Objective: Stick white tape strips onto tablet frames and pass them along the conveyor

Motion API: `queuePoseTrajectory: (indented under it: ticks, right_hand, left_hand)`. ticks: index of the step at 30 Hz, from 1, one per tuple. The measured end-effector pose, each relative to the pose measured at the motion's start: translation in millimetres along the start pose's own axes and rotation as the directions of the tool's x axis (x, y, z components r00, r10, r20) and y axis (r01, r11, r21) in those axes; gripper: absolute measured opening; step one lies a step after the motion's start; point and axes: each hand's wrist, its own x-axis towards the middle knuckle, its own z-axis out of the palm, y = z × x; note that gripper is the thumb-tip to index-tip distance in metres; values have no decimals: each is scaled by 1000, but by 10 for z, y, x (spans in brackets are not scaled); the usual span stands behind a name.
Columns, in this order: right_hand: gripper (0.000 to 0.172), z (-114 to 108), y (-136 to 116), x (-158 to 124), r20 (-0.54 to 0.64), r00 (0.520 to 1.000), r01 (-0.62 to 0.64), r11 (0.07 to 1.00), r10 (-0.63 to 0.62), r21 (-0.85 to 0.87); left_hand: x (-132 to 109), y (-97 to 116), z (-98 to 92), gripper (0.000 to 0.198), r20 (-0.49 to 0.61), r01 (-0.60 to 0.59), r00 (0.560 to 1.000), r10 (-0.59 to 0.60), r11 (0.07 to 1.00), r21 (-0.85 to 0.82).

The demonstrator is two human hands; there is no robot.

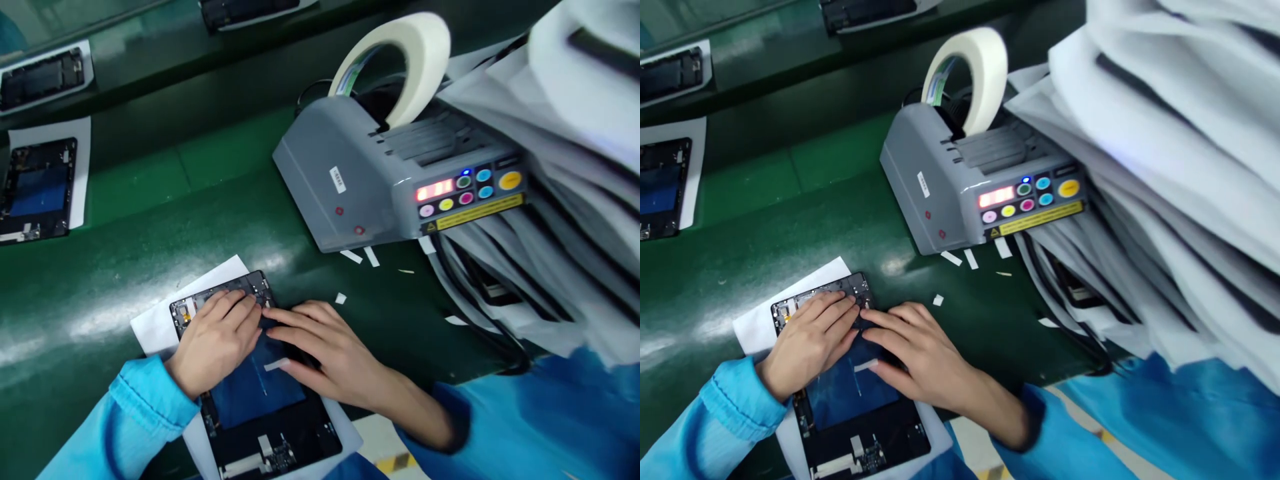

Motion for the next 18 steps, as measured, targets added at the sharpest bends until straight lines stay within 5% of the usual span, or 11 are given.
queuePoseTrajectory:
  ticks: [7, 14, 18]
  right_hand:
    - [25, -24, 40, 31, 54, 996, 68, 995, -64, -72]
    - [22, -37, 89, -10, -33, 996, 78, 997, -79, -27]
    - [22, -31, 32, 24, -4, 998, 60, 982, -62, -181]
  left_hand:
    - [28, -38, -48, 34, 98, -29, 995, 25, 999, 31]
    - [28, -16, -61, 30, 70, -82, 995, 75, 992, 93]
    - [11, -5, -29, 29, 50, -90, 995, 85, 992, 94]
